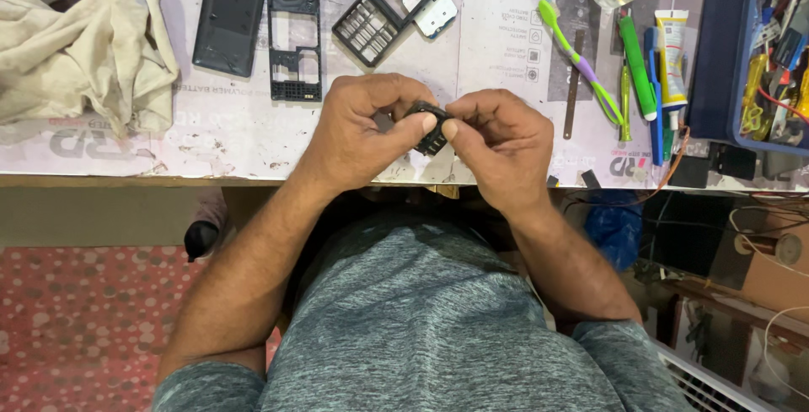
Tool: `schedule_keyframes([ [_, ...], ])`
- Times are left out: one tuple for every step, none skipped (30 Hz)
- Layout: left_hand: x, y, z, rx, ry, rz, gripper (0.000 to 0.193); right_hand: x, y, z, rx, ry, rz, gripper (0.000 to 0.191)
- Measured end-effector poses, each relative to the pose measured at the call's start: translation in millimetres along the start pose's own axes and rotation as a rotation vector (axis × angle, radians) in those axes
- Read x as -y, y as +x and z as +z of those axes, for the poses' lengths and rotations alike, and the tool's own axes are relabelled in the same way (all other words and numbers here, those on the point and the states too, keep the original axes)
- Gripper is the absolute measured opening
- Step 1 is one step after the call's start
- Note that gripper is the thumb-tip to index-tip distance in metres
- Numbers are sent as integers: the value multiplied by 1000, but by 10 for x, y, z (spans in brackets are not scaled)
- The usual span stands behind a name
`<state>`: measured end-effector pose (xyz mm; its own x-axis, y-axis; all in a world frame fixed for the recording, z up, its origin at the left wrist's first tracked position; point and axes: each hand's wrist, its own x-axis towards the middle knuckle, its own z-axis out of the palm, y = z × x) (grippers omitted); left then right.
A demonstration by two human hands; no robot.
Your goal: The person cleans components of a disassembled mobile phone at a workbench. They brush the keypad with a toothbrush, pry at the keypad and frame with a small tool, scrape the phone frame with a marker-shaped tool, and use tweezers to work on the frame before setting the keypad down.
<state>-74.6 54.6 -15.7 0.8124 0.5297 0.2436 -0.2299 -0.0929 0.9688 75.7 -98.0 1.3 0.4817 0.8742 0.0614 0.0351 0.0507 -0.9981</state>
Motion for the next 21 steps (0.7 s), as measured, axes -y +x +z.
schedule_keyframes([
  [18, -1, -1, 16, -75, -38, 17, -6, 7, -7, -6, 30, 10, 16],
  [36, -2, -4, 30, -149, -76, 21, -9, 17, -15, -10, 60, 20, 15],
  [50, -2, -9, 43, -223, -114, 26, -9, 29, -20, -14, 91, 30, 15],
  [61, 0, -12, 55, -253, -77, 29, -6, 37, -24, -23, 115, 44, 15],
  [68, 3, -18, 68, -285, -40, 31, -1, 45, -26, -34, 138, 59, 15],
  [71, 8, -18, 82, -317, -2, 34, 2, 51, -30, -46, 160, 73, 16],
  [72, 10, -17, 80, -315, -4, 34, 4, 55, -32, -43, 167, 73, 16],
  [70, 10, -16, 78, -312, -7, 35, 2, 58, -35, -40, 174, 73, 16],
  [70, 8, -19, 76, -309, -10, 35, -5, 59, -38, -37, 182, 74, 16],
  [72, 8, -23, 78, -325, -32, 35, -17, 59, -44, -37, 177, 69, 15],
  [78, 5, -24, 81, -342, -55, 35, -32, 58, -50, -38, 172, 66, 15],
  [87, 2, -22, 84, -359, -78, 35, -52, 53, -58, -39, 166, 62, 15],
  [95, 0, -23, 80, -329, -102, 33, -70, 49, -64, -34, 168, 56, 15],
  [102, -4, -19, 76, -300, -127, 31, -89, 42, -70, -29, 169, 51, 14],
  [101, -3, -13, 72, -270, -152, 29, -99, 34, -71, -24, 171, 47, 13],
  [96, -10, 4, 57, -182, -167, 26, -110, 27, -68, -22, 119, 53, 12],
  [67, -20, 26, 44, -93, -181, 24, -105, 17, -57, -22, 67, 57, 11],
  [39, -8, 29, 37, 3, -181, 21, -99, 21, -49, -26, 16, 46, 10],
  [-3, 11, 32, 18, 95, -118, 19, -81, 24, -35, -3, -25, 64, 9],
  [-51, 41, 38, 0, 194, -38, 17, -61, 35, -23, 17, -67, 64, 9],
  [-106, 64, 41, 13, 140, -70, 15, -37, 54, -9, 31, -59, 22, 8],
])
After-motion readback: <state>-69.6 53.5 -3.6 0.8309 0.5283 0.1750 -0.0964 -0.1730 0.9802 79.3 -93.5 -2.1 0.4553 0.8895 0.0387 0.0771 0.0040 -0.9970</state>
